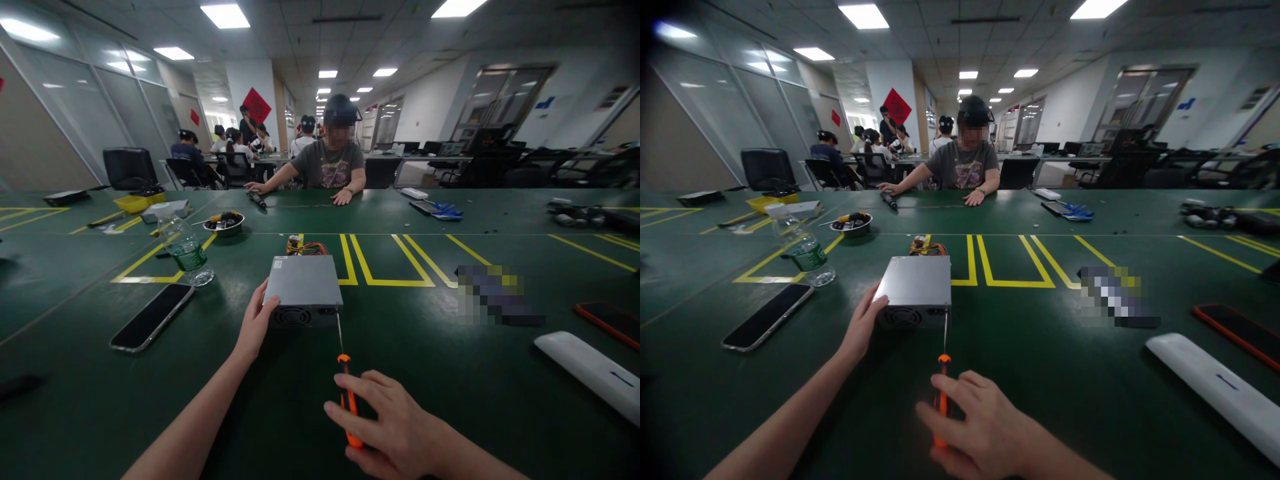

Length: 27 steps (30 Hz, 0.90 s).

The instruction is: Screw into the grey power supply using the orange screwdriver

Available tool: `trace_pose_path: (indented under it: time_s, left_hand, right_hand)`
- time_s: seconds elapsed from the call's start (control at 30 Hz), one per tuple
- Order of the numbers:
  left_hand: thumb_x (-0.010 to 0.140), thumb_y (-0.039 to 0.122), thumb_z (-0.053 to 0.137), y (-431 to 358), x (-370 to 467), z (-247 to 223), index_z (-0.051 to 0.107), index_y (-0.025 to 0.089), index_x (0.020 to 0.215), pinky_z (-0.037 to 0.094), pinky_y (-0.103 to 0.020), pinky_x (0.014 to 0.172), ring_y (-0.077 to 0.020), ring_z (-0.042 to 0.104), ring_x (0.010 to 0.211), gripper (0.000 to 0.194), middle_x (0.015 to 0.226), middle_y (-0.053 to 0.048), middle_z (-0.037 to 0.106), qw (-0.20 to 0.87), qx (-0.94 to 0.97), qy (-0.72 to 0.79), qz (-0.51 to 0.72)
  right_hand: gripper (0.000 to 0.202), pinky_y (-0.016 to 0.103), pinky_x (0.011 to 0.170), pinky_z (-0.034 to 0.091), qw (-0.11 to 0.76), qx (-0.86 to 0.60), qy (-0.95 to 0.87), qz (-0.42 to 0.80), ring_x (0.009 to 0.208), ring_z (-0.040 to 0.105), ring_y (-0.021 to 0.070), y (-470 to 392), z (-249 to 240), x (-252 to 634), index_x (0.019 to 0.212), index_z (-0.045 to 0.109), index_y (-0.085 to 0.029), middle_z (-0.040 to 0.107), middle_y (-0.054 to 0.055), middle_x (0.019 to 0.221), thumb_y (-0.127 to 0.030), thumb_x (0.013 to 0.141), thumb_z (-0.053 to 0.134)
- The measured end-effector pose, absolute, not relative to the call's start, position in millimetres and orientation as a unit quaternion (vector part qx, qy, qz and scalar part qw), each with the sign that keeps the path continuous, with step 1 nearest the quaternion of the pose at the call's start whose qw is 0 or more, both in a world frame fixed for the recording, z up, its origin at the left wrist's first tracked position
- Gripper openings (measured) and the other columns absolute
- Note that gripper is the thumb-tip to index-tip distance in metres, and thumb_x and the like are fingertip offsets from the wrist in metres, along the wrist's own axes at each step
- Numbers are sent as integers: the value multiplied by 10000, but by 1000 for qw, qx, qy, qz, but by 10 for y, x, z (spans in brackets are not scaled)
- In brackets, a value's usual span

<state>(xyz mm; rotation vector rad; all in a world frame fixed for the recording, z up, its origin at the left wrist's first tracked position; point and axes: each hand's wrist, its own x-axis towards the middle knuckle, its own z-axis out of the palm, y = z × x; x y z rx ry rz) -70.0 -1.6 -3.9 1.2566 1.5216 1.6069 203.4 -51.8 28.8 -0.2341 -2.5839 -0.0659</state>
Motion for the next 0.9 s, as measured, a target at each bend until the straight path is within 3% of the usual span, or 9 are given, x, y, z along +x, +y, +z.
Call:
trace_pose_path:
  time_s: [0.13,0.33,0.4,0.5,0.6,0.7,0.9]
  left_hand:
    - [817,369,508,-5,-720,-33,492,245,1247,406,-357,974,-236,465,1205,448,1289,-19,532,289,475,574,601]
    - [842,351,463,51,-743,-53,488,233,1256,415,-401,966,-254,489,1181,431,1265,-38,553,261,507,589,572]
    - [870,349,422,47,-720,-56,429,230,1307,383,-429,998,-256,445,1227,453,1325,-55,498,192,527,616,553]
    - [897,284,384,-17,-646,-15,296,232,1382,245,-473,1082,-243,286,1334,496,1452,-69,318,8,597,626,501]
    - [888,179,375,-126,-523,67,364,280,1342,101,-515,1112,-233,226,1359,465,1456,-24,313,-152,705,576,385]
    - [877,163,385,-209,-379,129,295,230,1382,138,-479,1120,-216,293,1333,517,1424,-47,370,-167,783,519,298]
    - [861,163,419,-228,-266,131,360,185,1349,304,-399,1067,-203,360,1289,492,1372,-60,447,-157,801,500,291]
  right_hand:
    - [342,335,696,499,264,-85,-960,-23,783,636,200,-519,294,2018,1115,547,-150,631,165,1067,-393,913,417]
    - [362,315,720,493,303,-86,-949,-10,774,632,175,-496,213,2025,1082,482,-151,645,149,1060,-438,864,516]
    - [367,314,717,492,322,-82,-943,-9,778,632,172,-489,183,2023,1070,482,-150,649,146,1041,-449,859,516]
    - [356,329,726,493,340,-86,-937,-10,826,631,189,-494,170,2019,1051,506,-126,642,152,1021,-429,867,475]
    - [331,337,737,491,322,-93,-942,-13,880,619,201,-509,194,2012,1090,524,-123,629,154,1024,-338,850,448]
    - [313,334,679,492,321,-87,-943,-23,800,629,195,-517,203,1994,1081,538,-126,636,154,997,-318,860,428]
    - [257,297,624,474,370,-91,-924,-21,708,637,159,-513,129,1978,967,516,-98,666,147,926,-332,863,492]
